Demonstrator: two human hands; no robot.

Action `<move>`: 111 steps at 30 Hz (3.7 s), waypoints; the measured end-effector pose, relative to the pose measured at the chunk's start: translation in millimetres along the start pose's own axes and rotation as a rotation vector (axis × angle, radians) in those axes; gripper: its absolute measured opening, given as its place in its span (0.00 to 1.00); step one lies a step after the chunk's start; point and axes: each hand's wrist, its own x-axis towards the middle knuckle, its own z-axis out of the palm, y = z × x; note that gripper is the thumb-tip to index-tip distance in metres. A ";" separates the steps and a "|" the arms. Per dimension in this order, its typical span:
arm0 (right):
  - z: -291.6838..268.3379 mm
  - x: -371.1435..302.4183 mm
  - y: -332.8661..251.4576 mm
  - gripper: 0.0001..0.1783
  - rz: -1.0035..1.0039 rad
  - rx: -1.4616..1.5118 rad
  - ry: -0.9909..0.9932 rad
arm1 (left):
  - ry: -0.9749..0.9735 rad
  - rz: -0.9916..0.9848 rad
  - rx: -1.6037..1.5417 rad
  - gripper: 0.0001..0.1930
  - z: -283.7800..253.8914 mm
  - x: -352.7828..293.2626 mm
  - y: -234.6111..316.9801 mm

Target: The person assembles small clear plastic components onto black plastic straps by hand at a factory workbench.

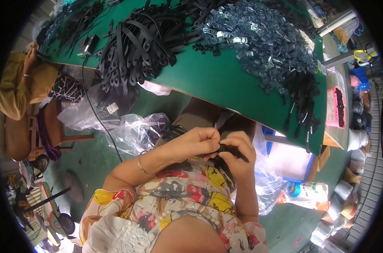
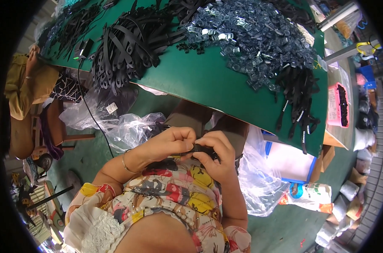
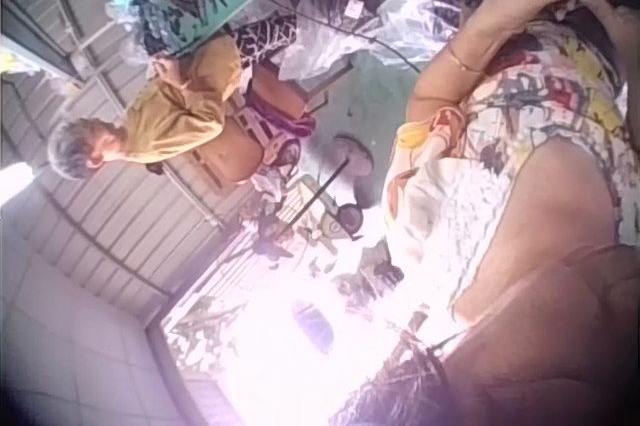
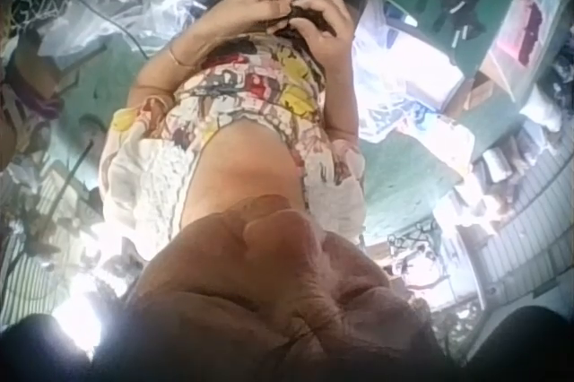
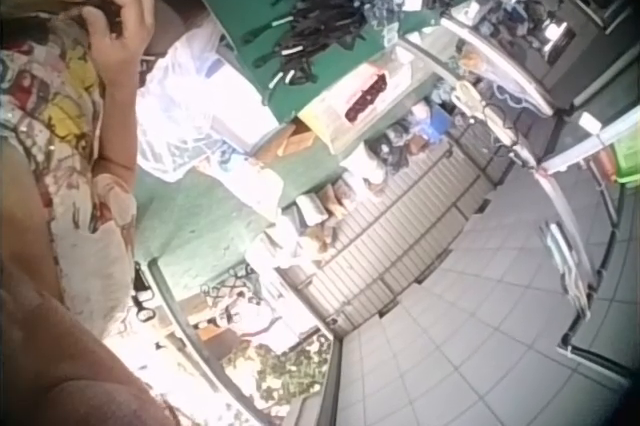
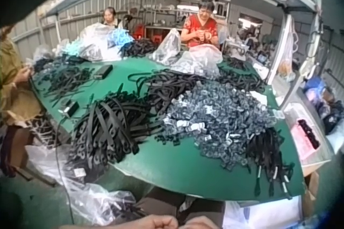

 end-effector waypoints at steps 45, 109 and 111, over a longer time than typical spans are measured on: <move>7.4 -17.3 -11.7 0.12 0.382 0.438 0.029 | -0.105 0.020 0.004 0.11 6.7 -13.8 1.0; -3.8 -1.2 2.1 0.07 0.593 0.836 -0.080 | -0.085 0.268 -0.029 0.16 2.0 2.3 -12.5; -3.7 0.5 -0.6 0.06 0.623 0.881 -0.084 | -0.112 0.273 -0.029 0.17 2.3 2.5 -13.7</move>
